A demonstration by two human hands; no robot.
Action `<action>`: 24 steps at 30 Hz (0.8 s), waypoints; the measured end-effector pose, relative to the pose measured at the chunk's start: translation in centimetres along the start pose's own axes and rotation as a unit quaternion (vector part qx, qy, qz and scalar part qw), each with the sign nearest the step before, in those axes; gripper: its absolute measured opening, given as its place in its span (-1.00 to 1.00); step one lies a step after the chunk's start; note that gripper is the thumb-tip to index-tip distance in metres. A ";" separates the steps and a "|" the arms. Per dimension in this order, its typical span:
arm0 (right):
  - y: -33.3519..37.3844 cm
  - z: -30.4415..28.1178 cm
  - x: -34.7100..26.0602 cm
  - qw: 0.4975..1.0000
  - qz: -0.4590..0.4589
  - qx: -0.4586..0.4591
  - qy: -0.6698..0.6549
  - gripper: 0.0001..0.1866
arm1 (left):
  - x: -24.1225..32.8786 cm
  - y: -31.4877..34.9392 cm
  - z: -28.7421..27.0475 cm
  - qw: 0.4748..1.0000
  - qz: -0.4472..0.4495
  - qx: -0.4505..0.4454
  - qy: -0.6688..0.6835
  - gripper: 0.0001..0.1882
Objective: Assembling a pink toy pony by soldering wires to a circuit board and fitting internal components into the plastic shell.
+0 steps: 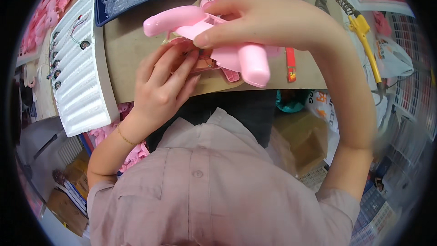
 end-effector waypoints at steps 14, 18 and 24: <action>-0.3 0.8 -0.2 0.996 0.059 0.026 -0.061 -0.47 | 5.6 -1.0 1.0 0.851 0.084 -0.279 -0.438 -0.49; -1.2 0.8 -2.0 0.995 0.084 0.000 -0.054 -0.49 | 5.7 -1.5 0.7 0.809 0.175 -0.259 -0.497 -0.69; -1.8 0.5 -1.9 0.993 0.115 0.002 -0.005 -0.49 | 5.5 -1.4 0.9 0.839 0.125 -0.260 -0.461 -0.68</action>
Point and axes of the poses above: each hand's wrist, its own y-axis away from the middle knuckle, its own z-axis out of the palm, x = y × z, the point moved 5 cm from there along -y, towards the middle knuckle, and after that the axes turned 7 degrees about -x, right-handed, at the moved point
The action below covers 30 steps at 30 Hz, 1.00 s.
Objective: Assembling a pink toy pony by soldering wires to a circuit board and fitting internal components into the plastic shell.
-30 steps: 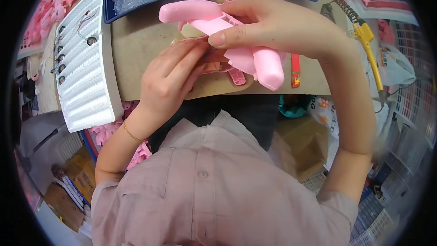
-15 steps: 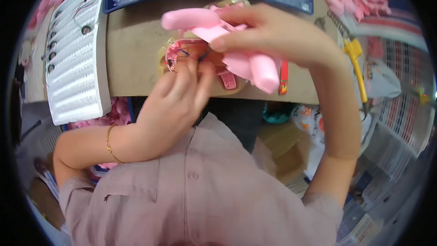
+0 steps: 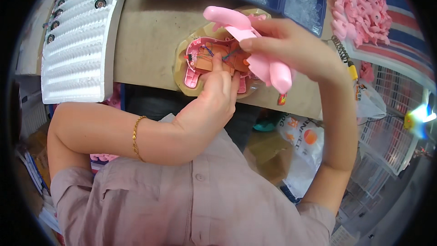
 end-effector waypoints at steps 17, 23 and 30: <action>-1.1 3.0 0.0 0.904 -0.201 0.076 0.368 -0.30 | 0.2 5.5 5.4 0.762 -0.030 0.221 0.608 -0.56; -1.3 3.6 -0.5 0.874 -0.231 0.099 0.416 -0.25 | -2.6 7.8 8.8 0.727 -0.250 0.267 0.581 -0.58; -1.5 3.4 -0.7 0.880 -0.222 0.094 0.409 -0.22 | -2.2 6.4 9.4 0.759 -0.237 0.244 0.555 -0.58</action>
Point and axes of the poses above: each hand's wrist, its own y-axis away from the middle knuckle, its own z-axis out of the palm, x = y × z, the point moved 5 cm from there along -y, towards the middle knuckle, and after that the axes turned 7 degrees about -x, right-handed, at the moved point
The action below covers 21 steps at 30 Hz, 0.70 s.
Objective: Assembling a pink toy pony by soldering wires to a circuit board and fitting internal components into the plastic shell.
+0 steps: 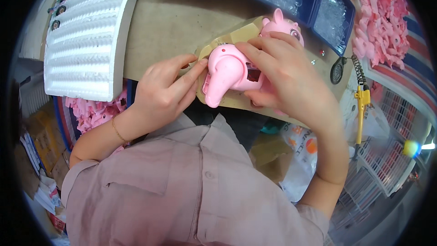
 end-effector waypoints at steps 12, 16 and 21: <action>0.5 -0.1 -0.1 0.996 0.016 -0.086 -0.014 -0.52 | 3.8 -7.7 -0.7 0.980 0.047 -0.058 0.182 -0.27; 5.8 -1.5 -0.7 0.978 0.004 0.208 -0.004 -0.61 | 4.0 -9.9 -1.4 0.972 0.046 -0.186 0.137 -0.12; 10.5 6.8 0.7 0.648 0.283 0.103 -0.700 -0.68 | 5.4 -10.9 0.0 0.933 0.097 -0.346 0.002 -0.23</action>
Point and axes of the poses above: each hand's wrist, its own y-axis away from the middle knuckle, its own z-axis out of the palm, x = y × z, the point moved 5 cm from there along -y, towards the middle knuckle, and after that the axes turned 7 degrees about -x, right-handed, at the moved point
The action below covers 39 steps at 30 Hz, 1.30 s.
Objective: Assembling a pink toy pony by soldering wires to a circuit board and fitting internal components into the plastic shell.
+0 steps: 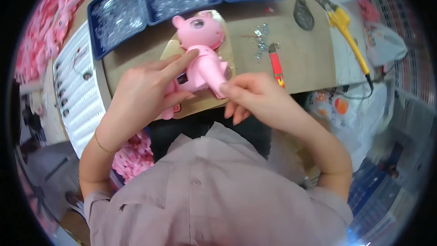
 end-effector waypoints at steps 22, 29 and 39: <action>-5.2 -1.7 -8.7 0.752 -0.412 0.221 0.465 -0.82 | 1.5 -0.4 0.2 0.991 -0.036 0.039 -0.119 -0.35; -11.3 -2.2 -10.3 0.896 -0.228 0.115 0.363 -0.62 | 0.6 -0.1 0.9 0.992 -0.049 0.096 -0.069 -0.41; -11.4 -1.5 -9.7 0.864 -0.283 0.139 0.394 -0.81 | 0.1 0.1 1.1 0.990 -0.010 0.106 -0.091 -0.47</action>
Point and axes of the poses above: each hand's wrist, its own y-axis away from the middle knuckle, its own z-axis out of the palm, x = y × z, the point moved 5 cm from there along -y, towards the middle knuckle, and after that the axes turned 7 degrees about -x, right-handed, at the moved point
